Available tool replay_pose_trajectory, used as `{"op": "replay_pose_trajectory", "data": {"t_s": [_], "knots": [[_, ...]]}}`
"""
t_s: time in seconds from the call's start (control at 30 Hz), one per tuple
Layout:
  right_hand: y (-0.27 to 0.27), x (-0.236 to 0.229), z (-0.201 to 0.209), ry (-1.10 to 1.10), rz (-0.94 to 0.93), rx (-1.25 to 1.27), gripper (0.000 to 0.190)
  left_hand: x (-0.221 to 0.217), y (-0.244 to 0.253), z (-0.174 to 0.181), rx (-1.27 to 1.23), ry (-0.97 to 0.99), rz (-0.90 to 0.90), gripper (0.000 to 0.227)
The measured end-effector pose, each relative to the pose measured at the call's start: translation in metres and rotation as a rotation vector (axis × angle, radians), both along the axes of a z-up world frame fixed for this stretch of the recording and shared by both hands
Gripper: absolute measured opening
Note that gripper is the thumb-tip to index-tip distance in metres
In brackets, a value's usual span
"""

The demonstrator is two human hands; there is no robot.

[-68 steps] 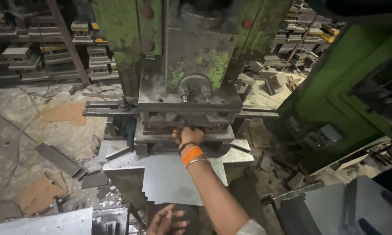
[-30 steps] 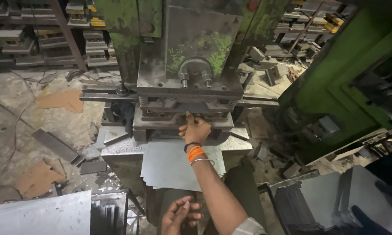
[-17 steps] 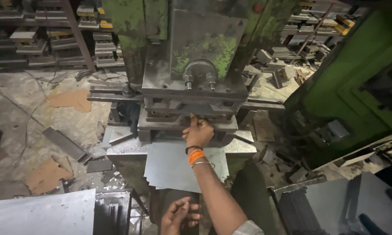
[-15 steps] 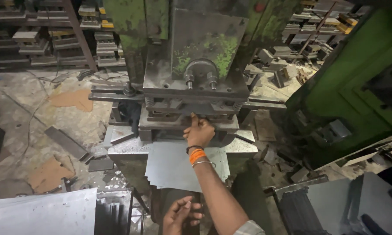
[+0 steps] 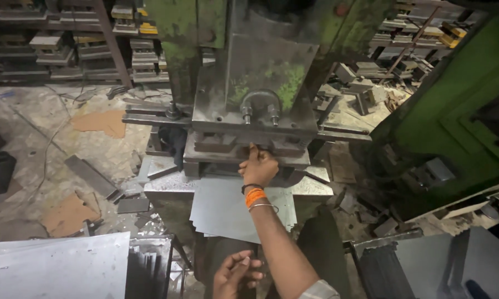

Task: The recorder is operating a metal stamping press to shape or cut thin metal sheets, moving them between stacks and the press machine.

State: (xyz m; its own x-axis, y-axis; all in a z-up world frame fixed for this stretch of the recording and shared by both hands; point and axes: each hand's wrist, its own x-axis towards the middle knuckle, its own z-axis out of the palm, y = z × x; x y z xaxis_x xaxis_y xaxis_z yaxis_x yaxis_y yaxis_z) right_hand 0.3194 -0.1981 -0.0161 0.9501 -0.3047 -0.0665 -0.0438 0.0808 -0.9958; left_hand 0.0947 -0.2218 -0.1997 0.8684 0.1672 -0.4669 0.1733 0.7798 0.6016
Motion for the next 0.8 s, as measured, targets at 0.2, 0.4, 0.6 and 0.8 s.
{"op": "replay_pose_trajectory", "data": {"t_s": [0.2, 0.4, 0.6, 0.8], "knots": [[-0.001, 0.000, 0.001, 0.026, -0.006, -0.020, 0.035, -0.001, -0.003, 0.023, 0.010, 0.040, -0.008, 0.042], [-0.001, 0.001, 0.000, -0.002, -0.003, 0.015, 0.036, 0.000, -0.005, 0.007, -0.022, 0.003, 0.013, 0.040], [-0.001, 0.014, -0.004, 0.098, 0.039, 0.176, 0.035, 0.000, -0.002, 0.007, 0.001, -0.025, 0.008, 0.042], [-0.005, 0.065, -0.044, 0.201, 0.146, 0.420, 0.012, 0.000, -0.003, 0.008, -0.012, 0.018, -0.002, 0.041]]}}
